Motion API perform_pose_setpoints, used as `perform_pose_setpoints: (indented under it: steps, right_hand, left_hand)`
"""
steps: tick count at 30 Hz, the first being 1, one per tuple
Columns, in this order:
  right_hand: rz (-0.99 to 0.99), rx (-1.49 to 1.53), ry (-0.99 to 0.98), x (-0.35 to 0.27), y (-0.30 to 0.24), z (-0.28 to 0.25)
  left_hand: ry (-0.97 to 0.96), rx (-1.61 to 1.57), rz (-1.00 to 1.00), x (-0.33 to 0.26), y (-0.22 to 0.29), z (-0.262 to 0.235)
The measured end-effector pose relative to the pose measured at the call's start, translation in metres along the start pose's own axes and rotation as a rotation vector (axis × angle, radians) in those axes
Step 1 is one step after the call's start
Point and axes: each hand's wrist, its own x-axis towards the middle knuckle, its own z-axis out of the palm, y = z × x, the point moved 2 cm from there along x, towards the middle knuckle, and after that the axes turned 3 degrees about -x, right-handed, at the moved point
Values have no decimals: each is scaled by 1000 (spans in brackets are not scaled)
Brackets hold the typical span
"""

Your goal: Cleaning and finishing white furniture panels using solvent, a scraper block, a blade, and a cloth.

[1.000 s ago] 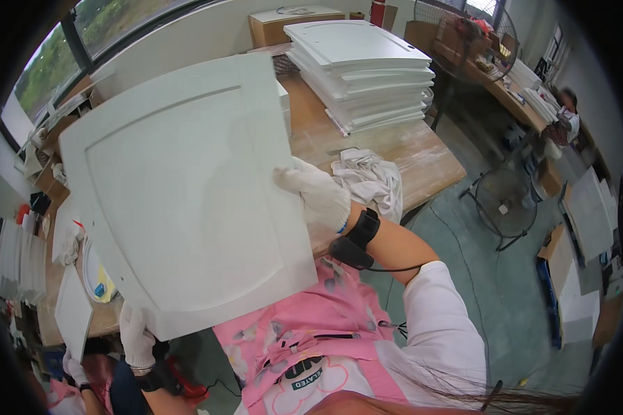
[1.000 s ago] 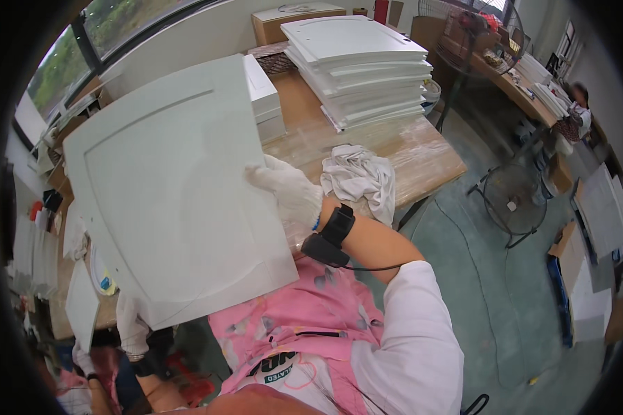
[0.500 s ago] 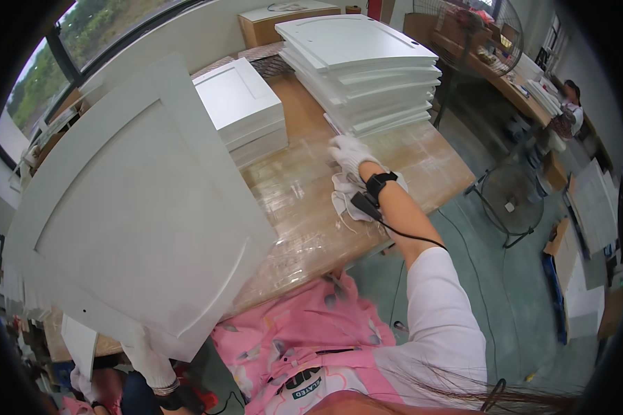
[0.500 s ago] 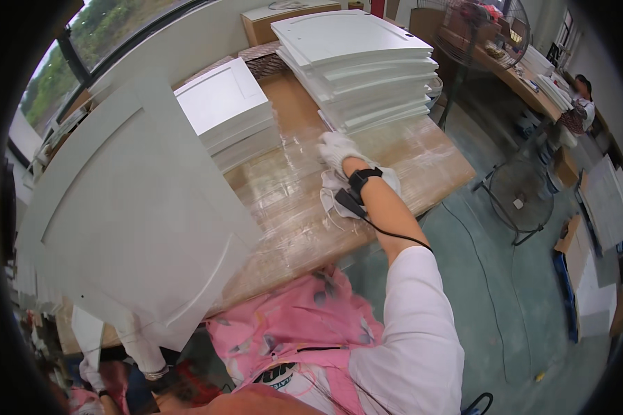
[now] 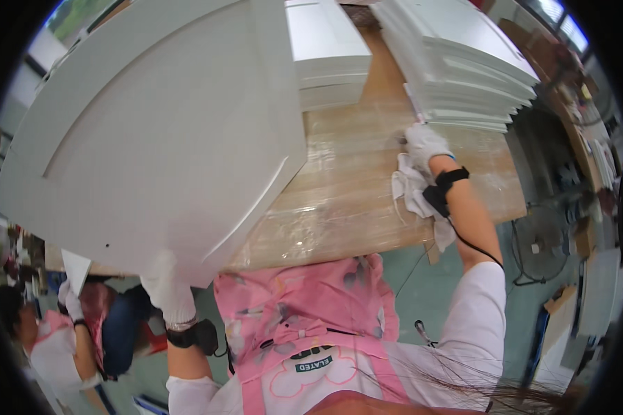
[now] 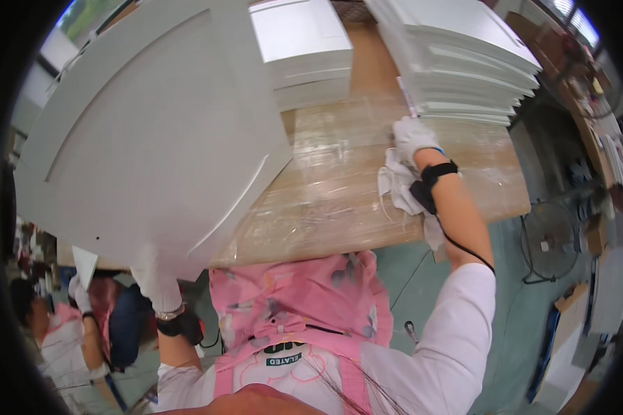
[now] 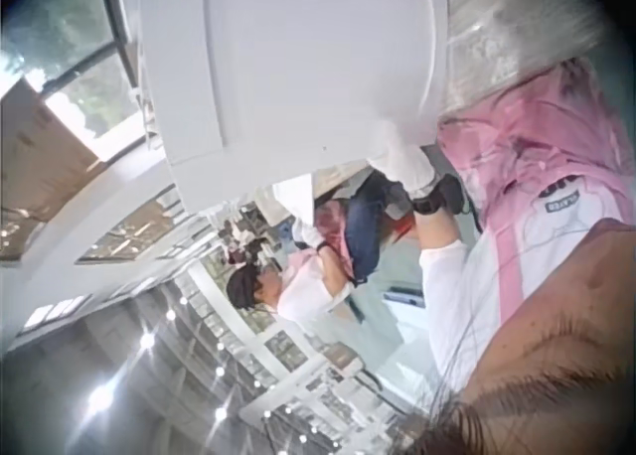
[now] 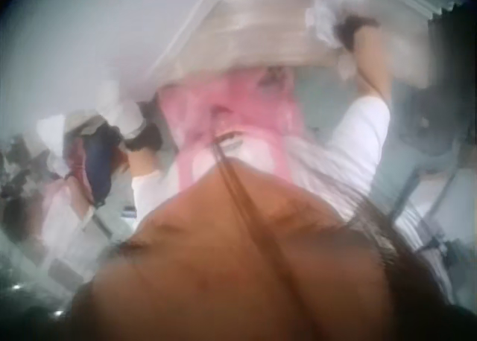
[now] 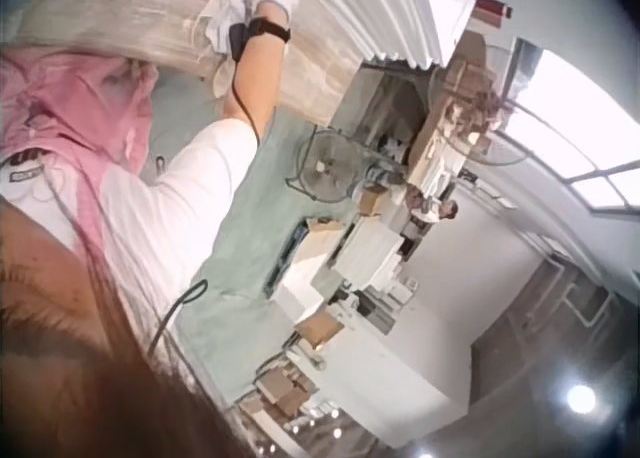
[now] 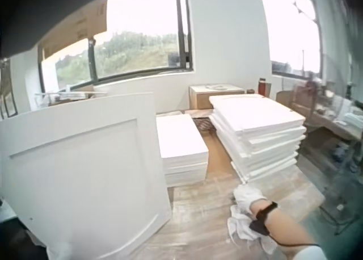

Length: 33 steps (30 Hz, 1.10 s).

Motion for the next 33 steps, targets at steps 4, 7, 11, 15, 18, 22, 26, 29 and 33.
perform_pose_setpoints:
  steps: [4, 7, 11, 15, 18, 22, 26, 29, 33]
  right_hand:
    - [-63, -48, -44, 1, -6, -9]
    - [-85, -63, -36, 7, -4, -3]
    - [-77, -88, -35, 9, -7, -3]
    - [-33, -47, 98, 19, 10, 24]
    - [57, 10, 138, 26, 30, 34]
    - [115, 362, 266, 19, 29, 3]
    - [191, 1346, 316, -22, -30, -90]
    - [-33, 1630, 348, -70, -91, -111]
    - [-312, 1056, 605, -120, -173, -94]
  left_hand:
    - [46, 141, -39, -14, -7, -15]
    - [86, 117, -10, -21, -3, -8]
    - [128, 221, -41, -26, 6, -2]
    - [94, 255, -44, -25, 6, -2]
    - [111, 258, -81, -22, -3, -14]
    - [47, 243, -98, -11, 6, -9]
    - [44, 146, -55, -6, 45, 2]
    - [-33, 154, -5, -3, 78, 9]
    - [-9, 450, 33, -4, 131, 51]
